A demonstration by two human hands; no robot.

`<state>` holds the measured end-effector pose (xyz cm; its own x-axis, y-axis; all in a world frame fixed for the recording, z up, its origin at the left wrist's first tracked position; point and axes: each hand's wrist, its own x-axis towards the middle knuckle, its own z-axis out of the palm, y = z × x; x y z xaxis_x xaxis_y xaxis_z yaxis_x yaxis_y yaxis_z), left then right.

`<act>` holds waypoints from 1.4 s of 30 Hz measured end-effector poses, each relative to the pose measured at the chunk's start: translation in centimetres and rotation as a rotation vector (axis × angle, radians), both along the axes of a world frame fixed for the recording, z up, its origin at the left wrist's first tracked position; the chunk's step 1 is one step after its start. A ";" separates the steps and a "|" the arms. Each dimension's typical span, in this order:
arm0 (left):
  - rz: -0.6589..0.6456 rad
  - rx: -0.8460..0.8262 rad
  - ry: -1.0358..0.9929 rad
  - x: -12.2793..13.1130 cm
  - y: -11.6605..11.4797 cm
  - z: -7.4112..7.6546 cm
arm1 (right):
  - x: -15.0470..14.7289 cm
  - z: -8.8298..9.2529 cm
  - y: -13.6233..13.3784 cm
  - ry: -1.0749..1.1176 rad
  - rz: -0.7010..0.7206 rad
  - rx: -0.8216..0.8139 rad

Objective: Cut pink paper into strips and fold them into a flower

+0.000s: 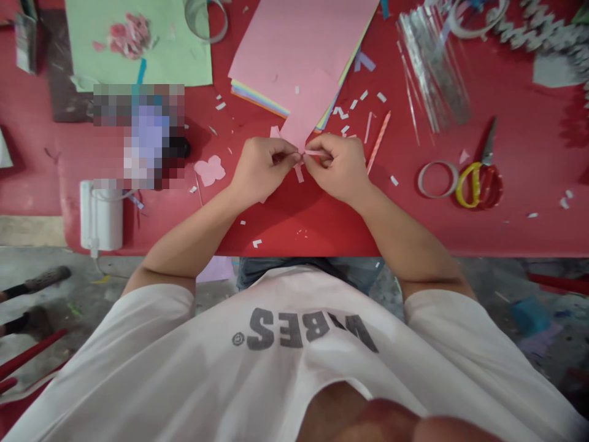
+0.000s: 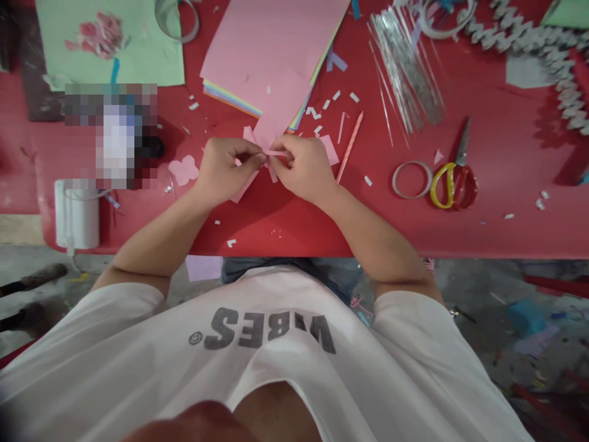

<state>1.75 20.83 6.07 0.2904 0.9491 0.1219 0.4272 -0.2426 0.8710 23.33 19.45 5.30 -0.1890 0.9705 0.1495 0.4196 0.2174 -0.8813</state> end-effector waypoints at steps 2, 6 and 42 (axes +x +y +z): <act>-0.005 0.010 0.007 0.0 -0.2 0.0 | 0.0 0.0 0.0 0.000 -0.002 -0.005; -0.006 0.051 0.024 0.3 -0.6 0.1 | 0.0 0.0 -0.1 0.019 -0.001 -0.021; -0.025 0.134 -0.118 0.9 -0.5 -0.8 | 0.1 0.9 0.4 0.187 0.112 -0.046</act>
<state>2.63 20.30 5.25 0.2902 0.9147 0.2812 0.3163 -0.3690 0.8739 23.39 19.85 6.22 -0.2693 0.9516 0.1484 0.2237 0.2117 -0.9514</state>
